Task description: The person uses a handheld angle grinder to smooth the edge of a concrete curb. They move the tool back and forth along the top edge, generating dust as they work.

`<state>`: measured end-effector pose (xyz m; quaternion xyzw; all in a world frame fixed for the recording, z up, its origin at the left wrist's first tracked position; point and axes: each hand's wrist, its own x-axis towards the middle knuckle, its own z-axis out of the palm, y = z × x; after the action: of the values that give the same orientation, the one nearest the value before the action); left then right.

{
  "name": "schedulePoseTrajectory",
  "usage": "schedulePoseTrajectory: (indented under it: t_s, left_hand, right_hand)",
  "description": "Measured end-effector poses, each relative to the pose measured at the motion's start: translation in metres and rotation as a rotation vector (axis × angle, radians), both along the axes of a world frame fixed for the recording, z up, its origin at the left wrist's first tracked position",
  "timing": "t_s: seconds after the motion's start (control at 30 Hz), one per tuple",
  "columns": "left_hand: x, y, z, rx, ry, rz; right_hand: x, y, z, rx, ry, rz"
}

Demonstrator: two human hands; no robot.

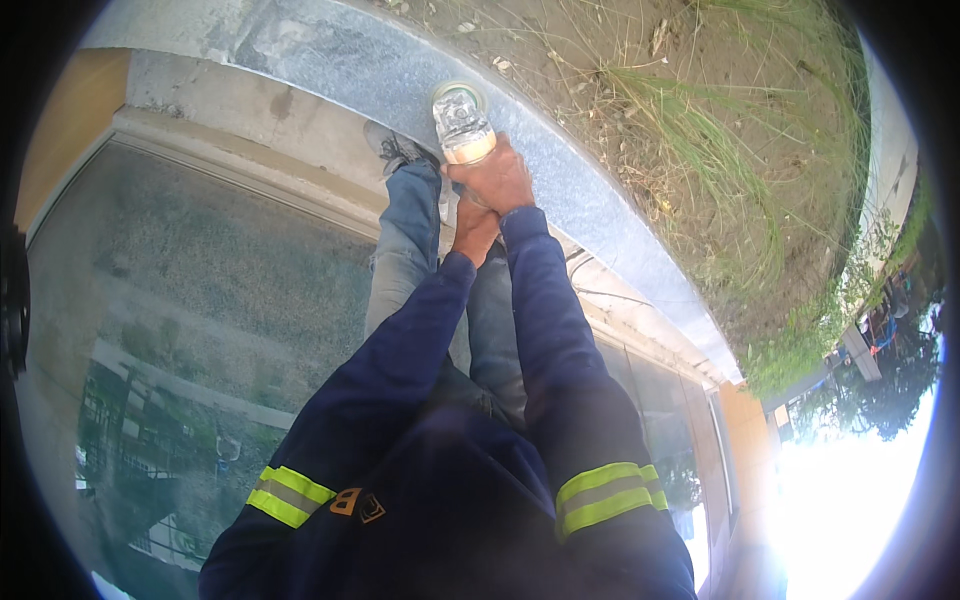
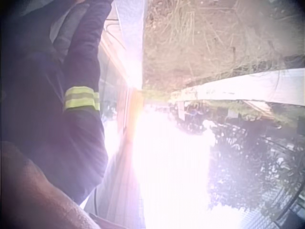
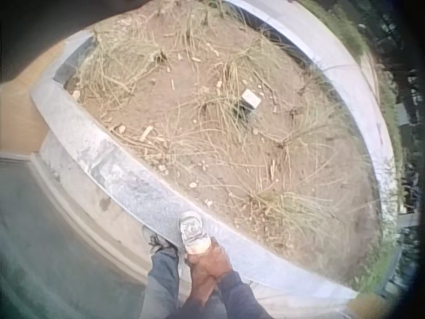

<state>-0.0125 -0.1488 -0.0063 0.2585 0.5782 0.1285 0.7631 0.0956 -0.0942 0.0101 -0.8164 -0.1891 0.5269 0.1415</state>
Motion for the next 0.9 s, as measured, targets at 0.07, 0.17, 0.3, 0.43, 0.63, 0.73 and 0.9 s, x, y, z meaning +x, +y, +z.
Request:
schedulePoseTrajectory:
  t_s: [0.07, 0.17, 0.3, 0.43, 0.63, 0.73, 0.9]
  left_hand:
    - [0.008, 0.019, -0.001, 0.005, 0.003, -0.035]
    - [0.015, 0.050, 0.003, -0.049, 0.025, -0.007]
    - [-0.018, 0.052, -0.008, -0.059, 0.022, 0.063]
    - [-0.036, 0.017, -0.005, -0.129, -0.018, 0.083]
    - [0.006, -0.021, 0.018, -0.055, -0.043, 0.077]
    - [0.029, -0.003, 0.019, -0.001, -0.032, 0.027]
    - [0.019, 0.028, -0.001, 0.013, -0.006, 0.037]
  right_hand:
    - [0.008, 0.010, -0.001, 0.006, -0.016, -0.018]
    - [0.010, 0.033, -0.009, 0.056, -0.029, 0.021]
    - [-0.015, 0.058, -0.009, 0.047, -0.008, 0.131]
    - [-0.029, 0.036, -0.004, -0.047, -0.001, 0.223]
    - [0.005, -0.029, 0.003, -0.040, 0.016, -0.008]
    - [0.023, -0.027, 0.004, -0.032, -0.024, -0.043]
    - [0.015, 0.017, -0.008, 0.061, -0.012, 0.023]
